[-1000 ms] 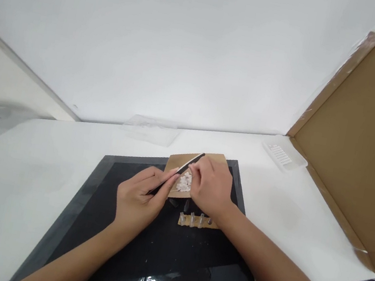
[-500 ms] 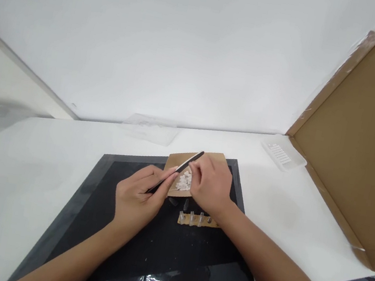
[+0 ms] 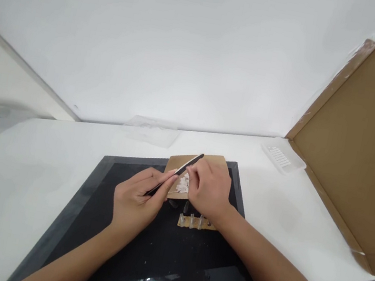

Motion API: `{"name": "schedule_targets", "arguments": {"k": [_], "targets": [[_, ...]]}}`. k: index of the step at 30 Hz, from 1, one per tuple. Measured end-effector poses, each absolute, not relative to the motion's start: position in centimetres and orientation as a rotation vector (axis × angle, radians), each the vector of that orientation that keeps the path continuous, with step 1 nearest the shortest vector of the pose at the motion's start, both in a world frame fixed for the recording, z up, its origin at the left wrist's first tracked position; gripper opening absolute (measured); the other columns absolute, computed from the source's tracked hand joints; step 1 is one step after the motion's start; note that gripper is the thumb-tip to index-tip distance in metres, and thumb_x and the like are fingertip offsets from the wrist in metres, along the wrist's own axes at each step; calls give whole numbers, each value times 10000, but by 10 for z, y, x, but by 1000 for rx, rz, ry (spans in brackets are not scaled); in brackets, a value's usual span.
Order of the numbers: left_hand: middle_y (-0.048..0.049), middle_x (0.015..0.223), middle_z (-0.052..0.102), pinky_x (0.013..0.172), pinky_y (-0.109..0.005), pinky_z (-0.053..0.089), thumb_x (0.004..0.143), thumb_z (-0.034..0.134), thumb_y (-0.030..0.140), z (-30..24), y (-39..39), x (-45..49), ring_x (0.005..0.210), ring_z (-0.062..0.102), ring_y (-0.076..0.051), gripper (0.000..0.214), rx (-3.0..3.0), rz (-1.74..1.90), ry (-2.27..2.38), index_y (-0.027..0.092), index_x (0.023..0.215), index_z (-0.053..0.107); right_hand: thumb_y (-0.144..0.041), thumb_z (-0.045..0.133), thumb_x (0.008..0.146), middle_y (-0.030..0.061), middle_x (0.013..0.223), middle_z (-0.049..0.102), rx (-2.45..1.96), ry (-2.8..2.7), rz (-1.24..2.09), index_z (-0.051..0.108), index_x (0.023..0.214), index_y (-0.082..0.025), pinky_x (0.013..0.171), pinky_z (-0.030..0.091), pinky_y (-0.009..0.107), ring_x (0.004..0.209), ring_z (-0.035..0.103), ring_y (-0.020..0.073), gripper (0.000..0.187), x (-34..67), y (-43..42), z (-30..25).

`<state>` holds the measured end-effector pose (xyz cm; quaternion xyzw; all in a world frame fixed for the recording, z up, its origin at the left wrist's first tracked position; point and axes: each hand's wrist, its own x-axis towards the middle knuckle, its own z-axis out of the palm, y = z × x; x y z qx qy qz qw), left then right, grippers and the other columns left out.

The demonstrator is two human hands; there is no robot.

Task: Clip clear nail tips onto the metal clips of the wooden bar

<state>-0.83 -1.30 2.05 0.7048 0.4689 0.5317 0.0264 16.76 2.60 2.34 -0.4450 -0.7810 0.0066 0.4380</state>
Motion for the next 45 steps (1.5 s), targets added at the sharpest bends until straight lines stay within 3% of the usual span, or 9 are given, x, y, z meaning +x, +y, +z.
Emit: {"name": "schedule_targets", "arguments": {"k": [6, 12, 18, 27, 30, 34, 45], "targets": [[-15, 811, 757, 689, -243, 594, 994, 710, 189, 22, -12, -9, 691, 696, -119, 150, 2197, 1638, 1446, 194, 1064, 843, -276, 542, 1066, 4, 712, 640, -1094, -1999, 3, 511, 777, -231, 655, 359, 336, 628, 539, 167, 294, 164, 20, 26], [-16, 788, 702, 659, -240, 563, 1002, 691, 206, 24, -9, -12, 684, 657, -121, 148, 2261, 1605, 1464, 193, 1041, 833, -311, 565, 1076, 6, 800, 691, -1101, -1932, 206, 581, 881, -236, 681, 447, 306, 743, 646, 174, 210, 176, 23, 27], [-62, 1044, 783, 704, -254, 578, 1021, 671, 265, 18, -8, -17, 836, 742, -165, 206, 2408, 1373, 1552, 234, 1162, 818, -301, 539, 1098, 34, 894, 747, -1047, -1881, 165, 576, 901, -244, 740, 524, 322, 830, 709, 198, 208, 179, 20, 20], [-11, 923, 802, 590, -216, 489, 1043, 664, 312, 20, -6, -21, 743, 736, -122, 203, 2514, 1378, 1672, 252, 1148, 827, -282, 575, 1086, 40, 886, 741, -946, -1843, 314, 606, 927, -240, 754, 576, 331, 841, 711, 193, 168, 177, 9, 27], [-4, 921, 789, 620, -211, 510, 1021, 699, 289, 21, -9, -20, 746, 731, -117, 185, 2462, 1477, 1672, 245, 1159, 814, -291, 571, 1089, 48, 891, 748, -944, -1855, 346, 609, 921, -244, 771, 588, 351, 850, 722, 207, 179, 178, 10, 25], [-3, 861, 758, 682, -216, 550, 1006, 721, 263, 21, -13, -17, 738, 715, -121, 187, 2407, 1542, 1591, 231, 1173, 799, -265, 584, 1080, 37, 878, 740, -952, -1857, 320, 594, 910, -246, 729, 567, 319, 830, 717, 194, 171, 179, 11, 24], [10, 753, 678, 637, -223, 548, 988, 735, 217, 23, -18, -9, 651, 637, -104, 157, 2165, 1556, 1411, 204, 1114, 828, -197, 561, 1071, 43, 798, 714, -1042, -1841, -51, 539, 856, -245, 684, 471, 323, 741, 677, 197, 222, 168, 9, 23]]}}
